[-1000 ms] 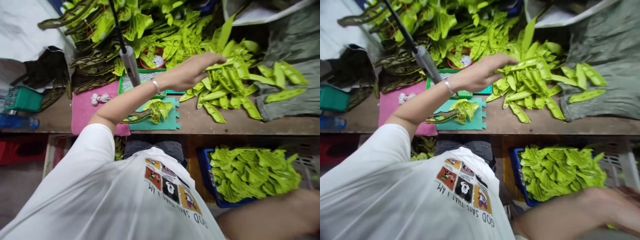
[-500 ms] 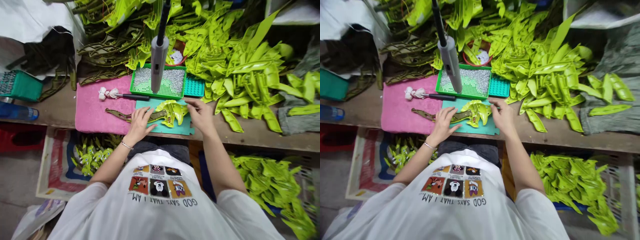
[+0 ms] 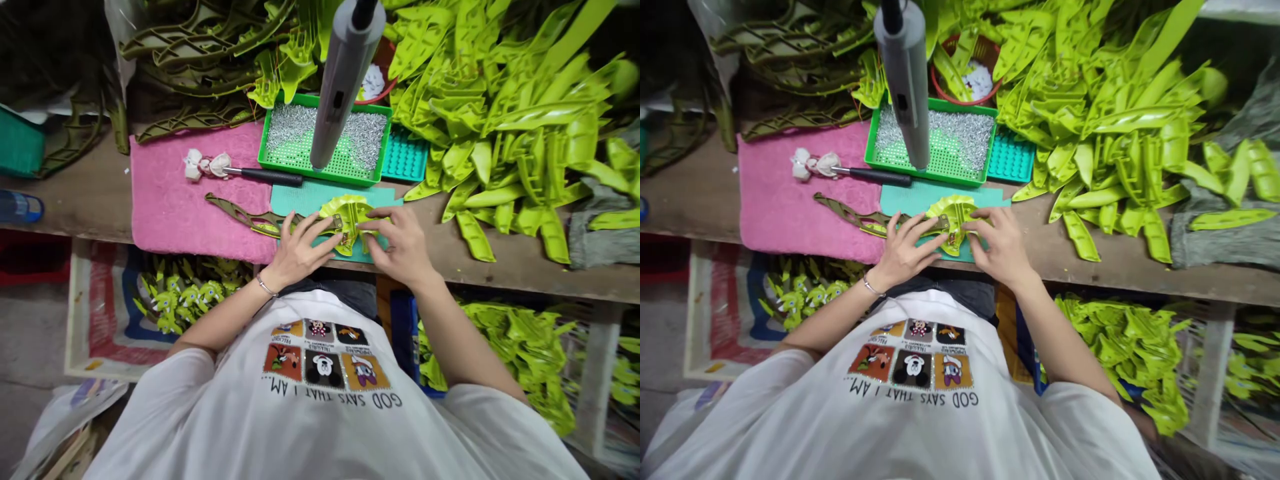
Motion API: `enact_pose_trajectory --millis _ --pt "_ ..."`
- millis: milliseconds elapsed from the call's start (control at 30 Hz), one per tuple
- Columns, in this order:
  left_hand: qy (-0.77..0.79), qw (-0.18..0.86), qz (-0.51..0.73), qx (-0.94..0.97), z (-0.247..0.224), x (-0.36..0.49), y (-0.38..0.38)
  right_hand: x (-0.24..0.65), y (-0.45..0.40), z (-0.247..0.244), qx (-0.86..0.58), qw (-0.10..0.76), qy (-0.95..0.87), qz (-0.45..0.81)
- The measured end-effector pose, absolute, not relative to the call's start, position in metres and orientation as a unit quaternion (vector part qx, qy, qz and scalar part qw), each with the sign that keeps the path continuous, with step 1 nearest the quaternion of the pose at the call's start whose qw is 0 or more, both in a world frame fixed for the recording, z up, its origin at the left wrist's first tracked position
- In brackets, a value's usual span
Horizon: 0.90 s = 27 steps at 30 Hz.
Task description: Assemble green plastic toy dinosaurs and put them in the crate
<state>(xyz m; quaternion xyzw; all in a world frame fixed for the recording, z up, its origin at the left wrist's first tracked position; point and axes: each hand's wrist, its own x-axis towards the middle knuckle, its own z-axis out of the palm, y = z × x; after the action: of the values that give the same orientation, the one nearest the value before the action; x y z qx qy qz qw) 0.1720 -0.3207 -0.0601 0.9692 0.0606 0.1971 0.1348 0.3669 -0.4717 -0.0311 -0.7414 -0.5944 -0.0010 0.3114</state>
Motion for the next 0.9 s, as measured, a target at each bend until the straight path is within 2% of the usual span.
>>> enact_pose_trajectory --millis 133,233,500,600,767,900 --pt "0.062 0.131 0.173 0.974 -0.066 0.173 -0.326 0.369 -0.467 -0.033 -0.712 0.202 -0.672 -0.032" --pt "0.062 0.128 0.163 0.976 -0.067 0.173 -0.325 0.374 -0.463 -0.033 -0.677 0.156 -0.716 -0.071" --pt "-0.033 0.064 0.211 0.975 -0.060 0.173 -0.319 0.368 -0.461 -0.016 -0.661 0.155 -0.734 -0.015" --pt "-0.038 0.070 0.183 0.980 -0.058 0.172 -0.316 0.361 -0.469 -0.014 -0.696 0.207 -0.688 0.004" --pt "-0.042 0.128 0.132 0.982 -0.058 0.170 -0.313 0.347 -0.479 -0.019 -0.737 0.384 -0.551 0.071" --pt "-0.049 0.133 0.126 0.982 -0.060 0.172 -0.310 0.327 -0.481 -0.022 -0.781 0.436 -0.440 0.078"
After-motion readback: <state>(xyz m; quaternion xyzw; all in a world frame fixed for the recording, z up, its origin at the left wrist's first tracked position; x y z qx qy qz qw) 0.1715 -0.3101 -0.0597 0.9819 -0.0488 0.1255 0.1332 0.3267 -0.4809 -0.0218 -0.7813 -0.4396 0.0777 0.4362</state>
